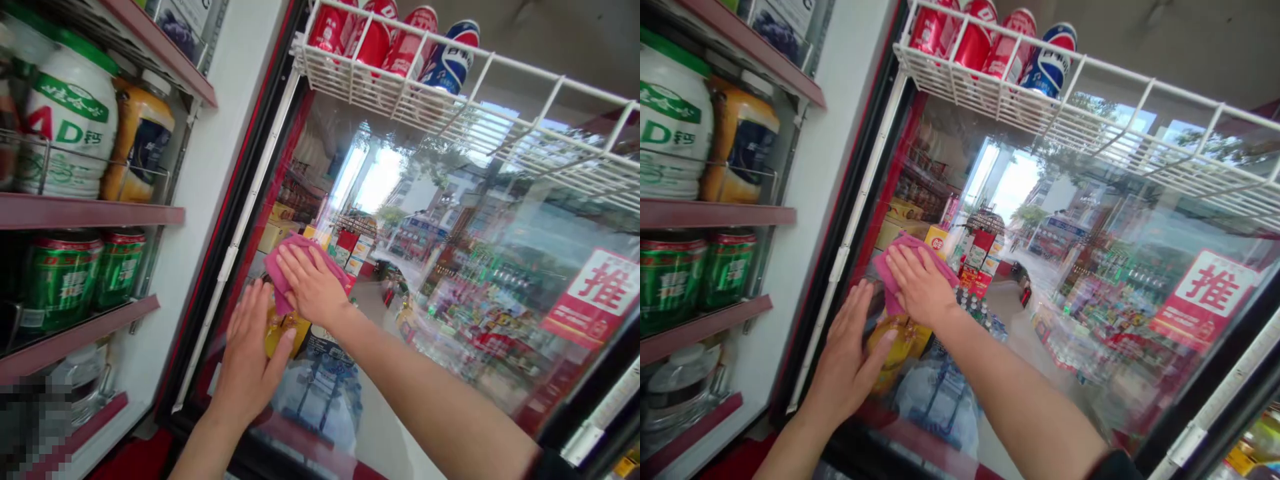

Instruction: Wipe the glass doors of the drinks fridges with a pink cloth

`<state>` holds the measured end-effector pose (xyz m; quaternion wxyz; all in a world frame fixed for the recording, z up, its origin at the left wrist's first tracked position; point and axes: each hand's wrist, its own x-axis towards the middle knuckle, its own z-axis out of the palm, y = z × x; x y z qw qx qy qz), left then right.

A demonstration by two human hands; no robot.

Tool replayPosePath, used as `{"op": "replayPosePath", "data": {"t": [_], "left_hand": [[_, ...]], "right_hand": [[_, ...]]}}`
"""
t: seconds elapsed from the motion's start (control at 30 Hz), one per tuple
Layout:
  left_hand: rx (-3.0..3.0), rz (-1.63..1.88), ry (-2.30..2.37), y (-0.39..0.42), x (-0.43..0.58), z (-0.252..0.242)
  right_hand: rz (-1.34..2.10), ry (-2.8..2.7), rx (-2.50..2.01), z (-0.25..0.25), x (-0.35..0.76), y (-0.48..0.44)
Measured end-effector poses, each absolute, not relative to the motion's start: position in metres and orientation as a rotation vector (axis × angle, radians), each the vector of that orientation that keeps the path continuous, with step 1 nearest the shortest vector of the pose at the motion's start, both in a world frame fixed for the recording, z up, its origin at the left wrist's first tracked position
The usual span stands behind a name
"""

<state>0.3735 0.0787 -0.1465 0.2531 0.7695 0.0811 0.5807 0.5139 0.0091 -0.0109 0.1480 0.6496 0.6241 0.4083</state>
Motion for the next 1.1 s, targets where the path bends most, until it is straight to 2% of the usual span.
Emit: {"op": "replayPosePath", "data": {"t": [0.23, 0.43, 0.57, 0.83, 1.1], "left_hand": [[2.133, 1.504, 0.197, 0.070, 0.377, -0.155], [2.159, 1.470, 0.231, 0.083, 0.356, -0.158], [2.159, 1.459, 0.271, 0.097, 0.347, -0.159], [2.192, 1.436, 0.301, 0.115, 0.342, -0.166], [2.190, 1.423, 0.373, 0.126, 0.348, -0.176]], "right_hand": [[1.316, 1.576, 1.942, 0.024, 0.530, -0.087], [1.602, 1.223, 2.099, 0.010, 0.542, -0.143], [1.647, 1.189, 2.177, 0.002, 0.533, -0.097], [1.535, 1.569, 2.160, 0.022, 0.508, 0.036], [1.280, 1.848, 2.175, -0.042, 0.491, 0.100]]}}
